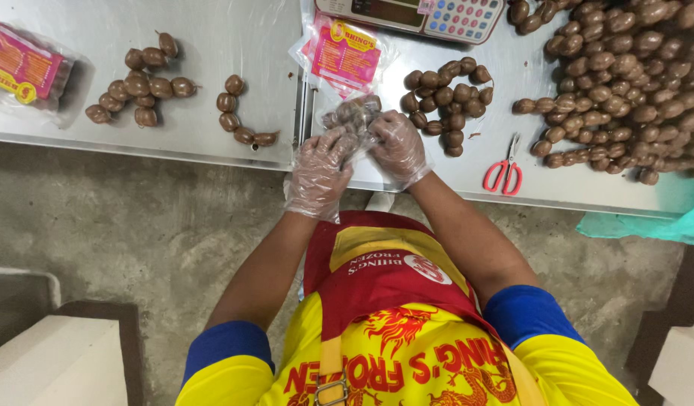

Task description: The person places portions of sausages into plastic bags and weighs them on a digital scale by hand.

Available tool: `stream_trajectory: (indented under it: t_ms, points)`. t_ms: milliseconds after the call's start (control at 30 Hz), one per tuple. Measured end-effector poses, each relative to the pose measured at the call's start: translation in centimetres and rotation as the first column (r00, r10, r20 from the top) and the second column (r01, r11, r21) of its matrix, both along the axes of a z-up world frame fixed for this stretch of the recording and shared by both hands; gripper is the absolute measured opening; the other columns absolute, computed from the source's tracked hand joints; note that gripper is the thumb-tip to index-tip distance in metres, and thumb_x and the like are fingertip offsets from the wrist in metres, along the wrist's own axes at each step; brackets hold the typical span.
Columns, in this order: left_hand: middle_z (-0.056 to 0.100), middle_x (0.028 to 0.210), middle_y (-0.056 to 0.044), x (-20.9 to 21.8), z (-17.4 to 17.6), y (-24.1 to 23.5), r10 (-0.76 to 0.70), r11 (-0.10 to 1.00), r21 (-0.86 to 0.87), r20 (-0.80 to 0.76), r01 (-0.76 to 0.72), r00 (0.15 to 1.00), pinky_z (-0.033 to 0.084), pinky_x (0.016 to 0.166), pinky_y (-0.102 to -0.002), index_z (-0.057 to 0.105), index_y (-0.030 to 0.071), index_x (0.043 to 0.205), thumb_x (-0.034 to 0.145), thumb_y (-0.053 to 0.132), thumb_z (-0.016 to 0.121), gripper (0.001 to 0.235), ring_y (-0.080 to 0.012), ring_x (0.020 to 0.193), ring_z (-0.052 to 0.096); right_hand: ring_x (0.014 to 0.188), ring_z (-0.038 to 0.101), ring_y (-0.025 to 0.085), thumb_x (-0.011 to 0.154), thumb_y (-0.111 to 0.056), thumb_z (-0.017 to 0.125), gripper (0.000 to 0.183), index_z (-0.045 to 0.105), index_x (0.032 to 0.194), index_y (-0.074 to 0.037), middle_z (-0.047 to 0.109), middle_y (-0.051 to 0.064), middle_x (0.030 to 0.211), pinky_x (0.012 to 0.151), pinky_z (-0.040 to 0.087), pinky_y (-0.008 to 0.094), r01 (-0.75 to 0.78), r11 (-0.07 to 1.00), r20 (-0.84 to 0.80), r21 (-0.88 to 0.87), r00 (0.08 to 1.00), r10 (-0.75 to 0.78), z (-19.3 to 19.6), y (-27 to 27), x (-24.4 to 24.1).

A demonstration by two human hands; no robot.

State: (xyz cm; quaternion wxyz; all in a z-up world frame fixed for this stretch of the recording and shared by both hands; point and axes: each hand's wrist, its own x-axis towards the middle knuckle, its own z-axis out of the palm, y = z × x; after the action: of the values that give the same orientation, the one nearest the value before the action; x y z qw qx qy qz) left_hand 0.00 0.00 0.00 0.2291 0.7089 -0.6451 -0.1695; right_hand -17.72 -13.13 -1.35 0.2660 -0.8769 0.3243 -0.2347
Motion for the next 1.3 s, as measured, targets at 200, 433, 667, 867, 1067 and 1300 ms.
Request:
stream_trajectory:
  t_ms: [200, 433, 667, 867, 1067, 1300]
  points:
    - [0.056, 0.143, -0.007, -1.4, -0.3, 0.0, 0.178, 0.983, 0.054, -0.066, -0.174, 0.982, 0.048, 0.103, -0.046, 0.063, 0.016, 0.134, 0.080, 0.018, 0.075, 0.056, -0.0328, 0.122, 0.055, 0.089, 0.065, 0.026, 0.079, 0.004, 0.078, 0.023, 0.065, 0.092, -0.009, 0.060, 0.010, 0.102, 0.072, 0.056, 0.037, -0.135, 0.987, 0.087, 0.082, 0.988, 0.128, -1.9, -0.3, -3.8]
    - [0.059, 0.128, -0.012, -2.0, 0.4, -0.2, 0.184, 0.975, -0.124, -0.024, -0.185, 0.983, 0.049, 0.101, -0.049, 0.063, 0.013, 0.130, 0.076, 0.011, 0.076, 0.055, -0.0342, 0.117, 0.059, 0.076, 0.061, 0.029, 0.083, 0.006, 0.067, 0.017, 0.058, 0.088, -0.008, 0.055, 0.012, 0.090, 0.063, 0.051, 0.041, 0.022, 0.988, 0.051, 0.156, 0.998, -0.030, -1.9, 1.6, -3.7]
    - [0.064, 0.119, -0.009, -1.8, -4.1, -0.1, 0.230, 0.969, 0.003, -0.373, -0.246, 0.899, 0.054, 0.096, -0.038, 0.071, 0.019, 0.125, 0.091, -0.005, 0.065, 0.043, -0.0272, 0.110, 0.066, 0.080, 0.062, 0.036, 0.080, 0.004, 0.067, 0.025, 0.060, 0.101, -0.007, 0.057, 0.015, 0.096, 0.068, 0.052, 0.048, 0.036, 0.994, -0.059, 0.106, 0.998, -0.030, -0.9, 3.5, -3.4]
    - [0.065, 0.131, -0.005, -1.4, -0.5, -0.8, 0.079, 0.991, -0.079, -0.280, -0.105, 0.957, 0.049, 0.104, -0.041, 0.073, 0.023, 0.124, 0.089, -0.004, 0.064, 0.045, -0.0226, 0.119, 0.064, 0.089, 0.062, 0.037, 0.079, 0.001, 0.069, 0.027, 0.060, 0.103, -0.006, 0.056, 0.018, 0.102, 0.074, 0.053, 0.048, 0.124, 0.981, -0.029, 0.147, 0.992, -0.121, -0.2, 4.4, -3.5]
    - [0.066, 0.125, -0.007, -3.3, 0.5, -4.0, -0.133, 0.985, -0.108, 0.046, 0.137, 0.990, 0.042, 0.107, -0.049, 0.071, 0.018, 0.120, 0.078, 0.011, 0.070, 0.043, -0.0288, 0.120, 0.060, 0.088, 0.059, 0.032, 0.083, 0.008, 0.064, 0.024, 0.058, 0.102, -0.005, 0.054, 0.017, 0.102, 0.073, 0.051, 0.043, 0.064, 0.978, 0.088, 0.198, 0.993, -0.083, -2.4, 4.7, -4.2]
    - [0.070, 0.122, -0.007, -4.4, -4.4, -5.6, -0.109, 0.987, -0.113, 0.084, 0.118, 0.991, 0.046, 0.103, -0.046, 0.071, 0.022, 0.123, 0.098, 0.017, 0.073, 0.026, -0.0312, 0.115, 0.064, 0.078, 0.061, 0.020, 0.097, 0.006, 0.058, 0.014, 0.058, 0.106, -0.005, 0.056, 0.009, 0.097, 0.067, 0.052, 0.036, 0.014, 0.935, 0.116, 0.355, 0.992, -0.059, -3.8, 4.9, -4.3]
